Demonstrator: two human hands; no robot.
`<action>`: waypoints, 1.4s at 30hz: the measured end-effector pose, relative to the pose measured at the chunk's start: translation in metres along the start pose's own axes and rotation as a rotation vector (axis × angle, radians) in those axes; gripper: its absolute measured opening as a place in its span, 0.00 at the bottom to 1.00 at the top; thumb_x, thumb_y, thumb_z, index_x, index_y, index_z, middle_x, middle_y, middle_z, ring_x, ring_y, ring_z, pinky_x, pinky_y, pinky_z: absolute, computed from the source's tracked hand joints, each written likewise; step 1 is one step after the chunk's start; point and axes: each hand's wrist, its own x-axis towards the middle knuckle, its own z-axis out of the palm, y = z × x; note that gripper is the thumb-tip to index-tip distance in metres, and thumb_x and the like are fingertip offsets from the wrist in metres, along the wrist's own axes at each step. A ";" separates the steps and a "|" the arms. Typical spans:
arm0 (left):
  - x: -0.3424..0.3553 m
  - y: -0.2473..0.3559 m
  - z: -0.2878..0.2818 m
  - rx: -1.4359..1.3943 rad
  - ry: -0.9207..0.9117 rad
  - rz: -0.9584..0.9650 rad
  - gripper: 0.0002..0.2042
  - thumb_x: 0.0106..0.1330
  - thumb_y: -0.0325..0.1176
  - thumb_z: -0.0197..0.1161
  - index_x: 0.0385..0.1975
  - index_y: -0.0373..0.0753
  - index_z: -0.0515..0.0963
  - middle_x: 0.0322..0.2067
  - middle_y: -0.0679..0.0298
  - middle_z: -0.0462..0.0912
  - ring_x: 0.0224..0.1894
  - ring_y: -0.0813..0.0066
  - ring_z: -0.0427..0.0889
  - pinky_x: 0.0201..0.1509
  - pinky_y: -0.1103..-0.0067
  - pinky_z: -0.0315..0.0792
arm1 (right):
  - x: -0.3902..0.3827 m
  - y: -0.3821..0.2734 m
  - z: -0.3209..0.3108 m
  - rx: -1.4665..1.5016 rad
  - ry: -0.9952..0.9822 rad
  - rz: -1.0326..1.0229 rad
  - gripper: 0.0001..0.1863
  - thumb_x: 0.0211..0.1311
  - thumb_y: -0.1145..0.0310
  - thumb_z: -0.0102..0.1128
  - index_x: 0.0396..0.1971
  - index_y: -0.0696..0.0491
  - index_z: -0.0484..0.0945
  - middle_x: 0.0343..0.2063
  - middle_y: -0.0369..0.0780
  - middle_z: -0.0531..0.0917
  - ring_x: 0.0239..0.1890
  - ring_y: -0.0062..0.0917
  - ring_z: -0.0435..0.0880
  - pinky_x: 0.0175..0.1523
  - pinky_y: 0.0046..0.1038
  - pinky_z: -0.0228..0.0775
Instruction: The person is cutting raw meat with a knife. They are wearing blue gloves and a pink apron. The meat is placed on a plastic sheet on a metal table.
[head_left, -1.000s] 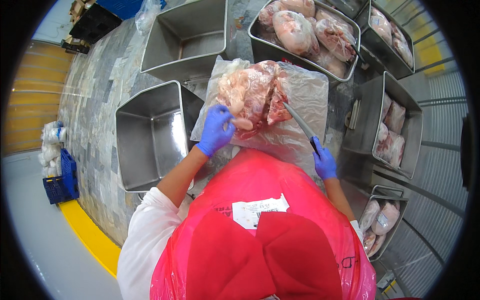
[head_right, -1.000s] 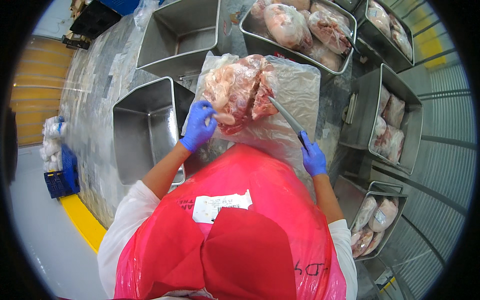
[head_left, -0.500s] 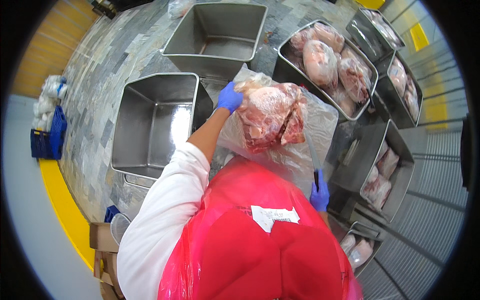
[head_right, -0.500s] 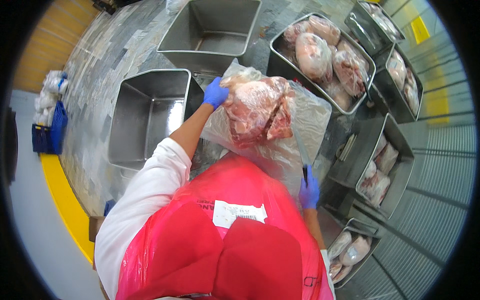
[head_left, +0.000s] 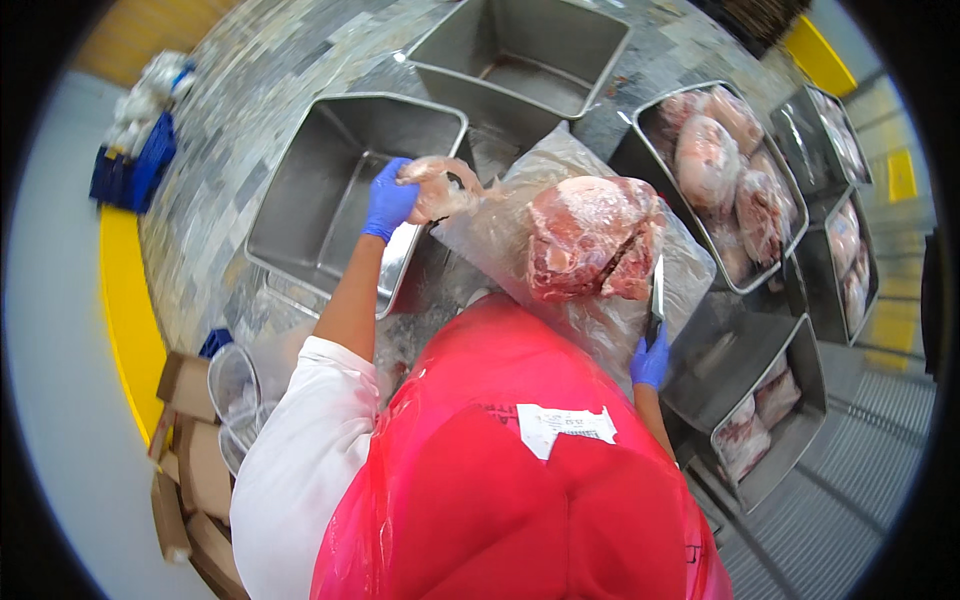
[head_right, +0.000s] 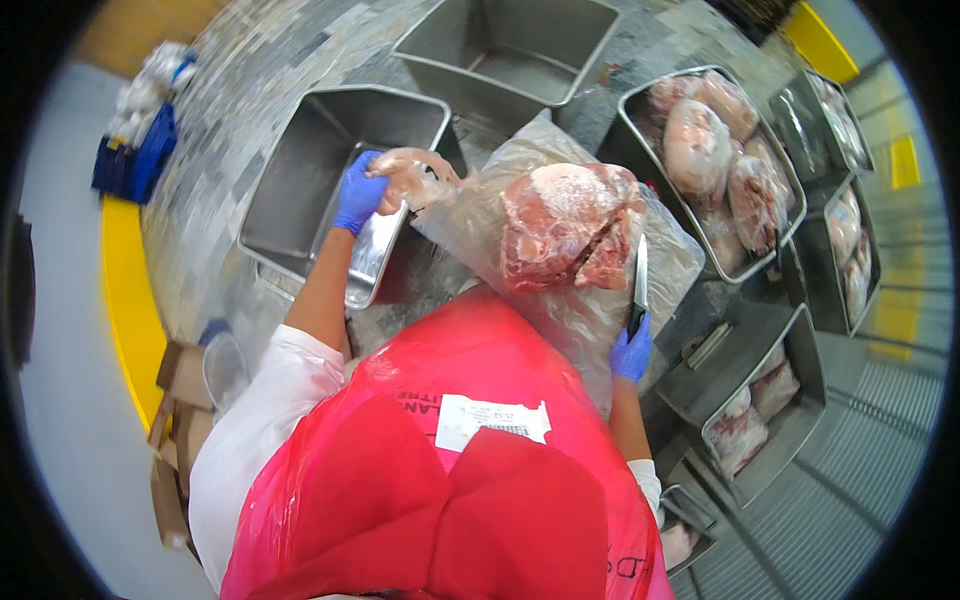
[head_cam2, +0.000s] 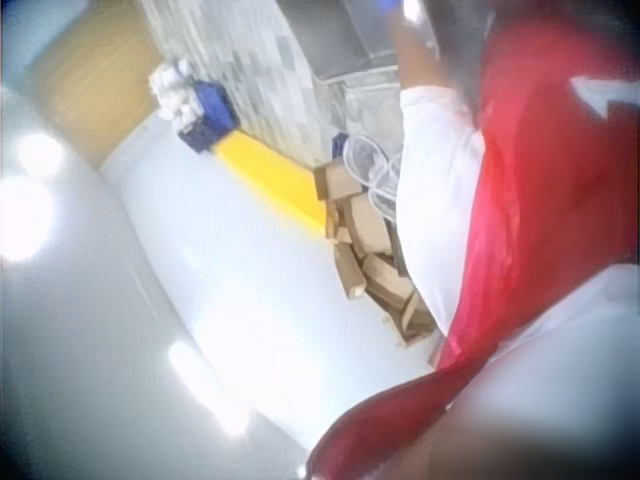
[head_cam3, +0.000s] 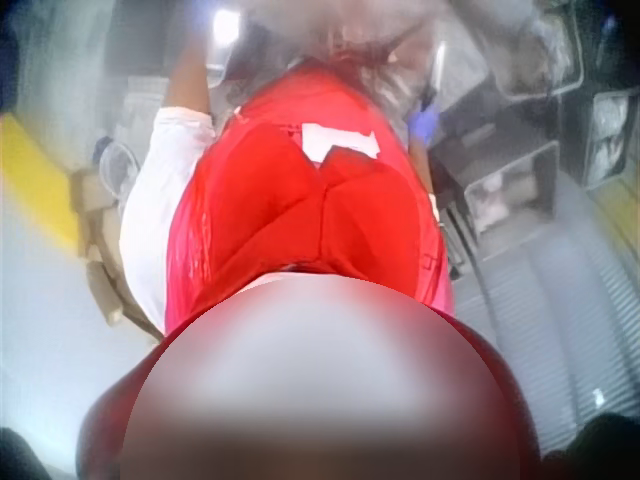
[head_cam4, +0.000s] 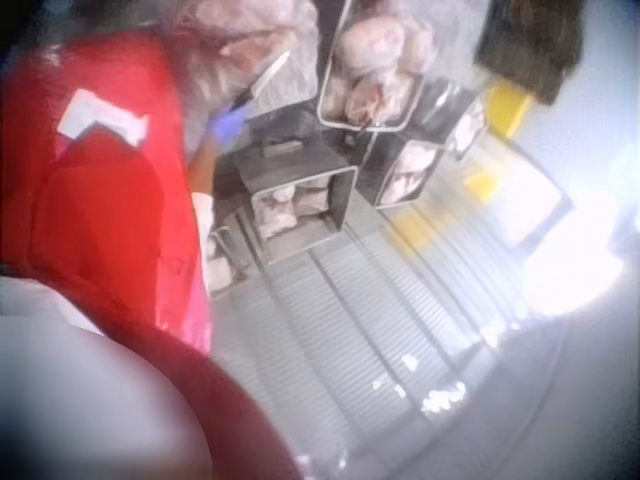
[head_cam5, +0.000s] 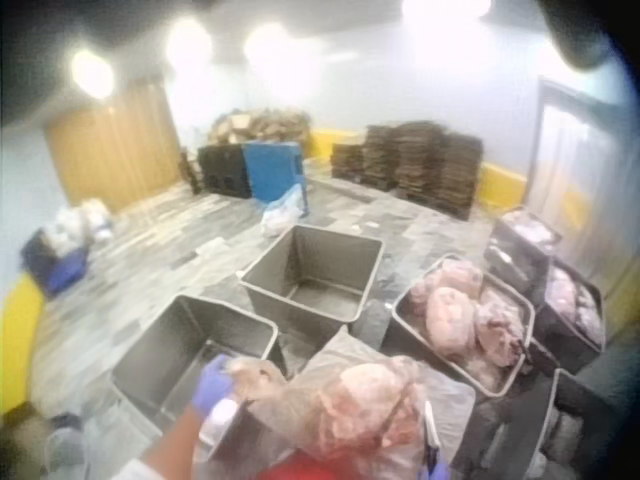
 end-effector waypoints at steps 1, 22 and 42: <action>-0.012 0.005 -0.024 0.003 0.044 -0.015 0.14 0.57 0.23 0.62 0.44 0.35 0.82 0.36 0.62 0.86 0.39 0.77 0.82 0.47 0.76 0.77 | 0.011 -0.002 0.001 -0.062 -0.020 -0.036 0.36 0.66 0.66 0.63 0.72 0.55 0.65 0.57 0.57 0.78 0.57 0.54 0.77 0.63 0.48 0.68; -0.410 0.100 -0.501 0.593 1.134 -0.290 0.17 0.59 0.31 0.68 0.47 0.31 0.83 0.42 0.57 0.88 0.43 0.70 0.85 0.50 0.73 0.78 | 0.226 -0.045 -0.005 -0.155 -0.032 -0.445 0.25 0.71 0.62 0.54 0.61 0.62 0.77 0.57 0.56 0.81 0.56 0.51 0.82 0.61 0.45 0.72; -0.532 -0.113 -0.450 0.627 1.913 -1.209 0.13 0.62 0.34 0.68 0.45 0.36 0.83 0.37 0.61 0.85 0.36 0.70 0.82 0.40 0.69 0.77 | 0.117 0.056 -0.035 -0.085 -0.053 0.294 0.27 0.73 0.56 0.54 0.55 0.66 0.79 0.48 0.52 0.85 0.42 0.39 0.84 0.47 0.45 0.79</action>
